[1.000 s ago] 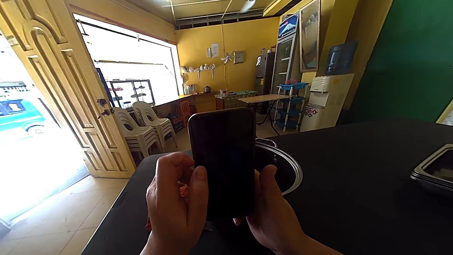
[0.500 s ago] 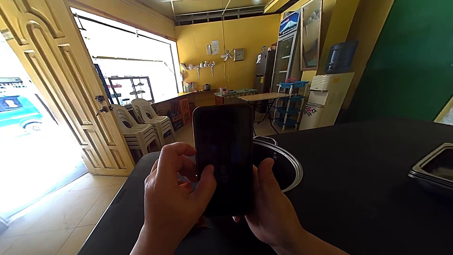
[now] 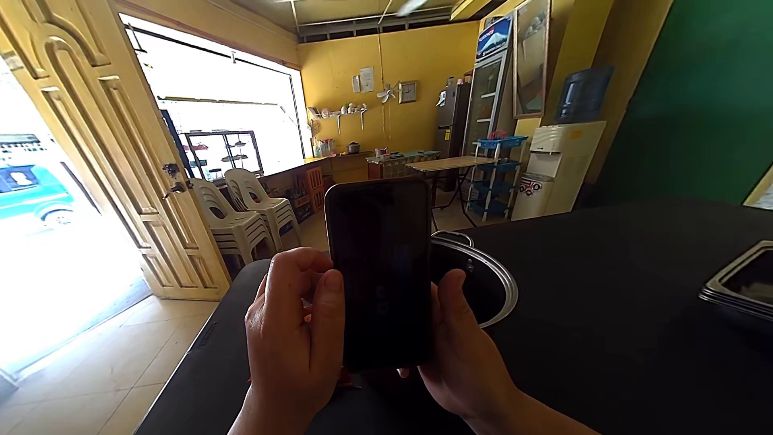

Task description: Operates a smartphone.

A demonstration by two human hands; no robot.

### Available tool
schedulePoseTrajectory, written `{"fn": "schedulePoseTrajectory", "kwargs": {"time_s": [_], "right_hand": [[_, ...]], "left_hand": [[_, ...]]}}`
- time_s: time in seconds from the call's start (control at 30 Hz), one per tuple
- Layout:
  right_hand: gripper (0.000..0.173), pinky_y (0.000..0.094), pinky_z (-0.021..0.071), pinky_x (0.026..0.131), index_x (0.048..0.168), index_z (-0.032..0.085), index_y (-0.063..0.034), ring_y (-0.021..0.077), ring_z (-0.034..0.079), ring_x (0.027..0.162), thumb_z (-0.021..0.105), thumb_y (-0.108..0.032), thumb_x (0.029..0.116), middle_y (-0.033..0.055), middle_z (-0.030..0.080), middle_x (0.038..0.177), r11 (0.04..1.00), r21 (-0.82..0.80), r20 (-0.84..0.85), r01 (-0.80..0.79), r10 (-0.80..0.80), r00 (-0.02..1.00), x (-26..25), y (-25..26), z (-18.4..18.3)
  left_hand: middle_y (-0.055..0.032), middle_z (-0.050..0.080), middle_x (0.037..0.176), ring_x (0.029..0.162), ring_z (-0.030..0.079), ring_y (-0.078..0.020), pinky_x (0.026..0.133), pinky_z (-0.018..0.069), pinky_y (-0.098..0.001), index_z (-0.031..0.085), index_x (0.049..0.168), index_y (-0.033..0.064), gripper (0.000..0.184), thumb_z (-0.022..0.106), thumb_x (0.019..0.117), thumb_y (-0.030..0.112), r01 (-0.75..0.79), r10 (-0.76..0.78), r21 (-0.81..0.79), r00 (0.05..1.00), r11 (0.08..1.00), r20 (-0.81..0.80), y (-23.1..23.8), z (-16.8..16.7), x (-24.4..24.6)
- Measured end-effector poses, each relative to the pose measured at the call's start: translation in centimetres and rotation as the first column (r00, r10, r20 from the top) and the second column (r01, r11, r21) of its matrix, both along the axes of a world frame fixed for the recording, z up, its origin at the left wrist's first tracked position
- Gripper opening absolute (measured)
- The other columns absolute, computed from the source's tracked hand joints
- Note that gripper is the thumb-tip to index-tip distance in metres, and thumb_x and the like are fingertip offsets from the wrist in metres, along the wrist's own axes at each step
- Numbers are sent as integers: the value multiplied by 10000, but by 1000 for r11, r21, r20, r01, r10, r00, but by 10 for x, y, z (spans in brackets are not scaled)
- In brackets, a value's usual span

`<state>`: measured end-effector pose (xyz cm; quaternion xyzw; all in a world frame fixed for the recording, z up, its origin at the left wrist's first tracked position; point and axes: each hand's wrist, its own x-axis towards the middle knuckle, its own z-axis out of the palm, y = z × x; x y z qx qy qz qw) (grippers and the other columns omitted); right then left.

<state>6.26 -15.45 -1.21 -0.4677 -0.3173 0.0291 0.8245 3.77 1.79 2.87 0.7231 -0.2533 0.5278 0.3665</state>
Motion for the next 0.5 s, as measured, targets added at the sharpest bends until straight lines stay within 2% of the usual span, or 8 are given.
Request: {"fn": "schedulePoseTrajectory", "kwargs": {"time_s": [0.17, 0.27, 0.37, 0.43, 0.5], "right_hand": [[662, 237, 586, 578, 1236, 654, -256, 107, 719, 810, 357, -768, 939, 51, 718, 1019, 1000, 1, 10, 4, -4, 1000, 0, 0, 1], [662, 235, 587, 576, 1229, 657, -254, 104, 722, 808, 361, -769, 937, 48, 721, 1015, 1000, 0, 2, 0, 0, 1000, 0, 0, 1], [664, 233, 584, 577, 1246, 648, -259, 106, 720, 815, 357, -771, 939, 50, 720, 1022, 1000, -8, 12, 3, -3, 1000, 1, -1, 1], [666, 235, 581, 576, 1246, 643, -259, 109, 718, 813, 353, -774, 939, 54, 717, 1014, 1000, -17, 14, 9, -9, 1000, 1, -2, 1], [666, 241, 583, 579, 1246, 637, -257, 115, 719, 817, 359, -777, 937, 59, 714, 1021, 1000, -10, -3, -5, 5, 1000, 1, -5, 3]], "left_hand": [[95, 609, 828, 677, 584, 17, 581, 506, -145, 579, 1182, 132, 207, 439, 1079, 243, 2, -2, 3, 1000, 1000, 6, 0, 0, -1], [92, 629, 846, 690, 612, 10, 585, 535, -157, 567, 1192, 134, 197, 451, 1075, 241, 21, -21, 3, 1000, 1000, 3, 0, 0, -1], [104, 613, 816, 664, 590, 8, 565, 513, -149, 553, 1199, 151, 188, 496, 1046, 245, 39, -39, 6, 999, 999, -19, -1, 0, -3], [115, 624, 836, 708, 614, 1, 584, 525, -154, 536, 1229, 167, 242, 532, 1010, 269, 61, -59, 20, 996, 998, -73, 0, 2, -5], [104, 648, 911, 810, 658, -27, 646, 569, -179, 514, 1282, 175, 339, 584, 974, 296, 129, -122, 39, 983, 991, -135, 3, 4, -6]]}}
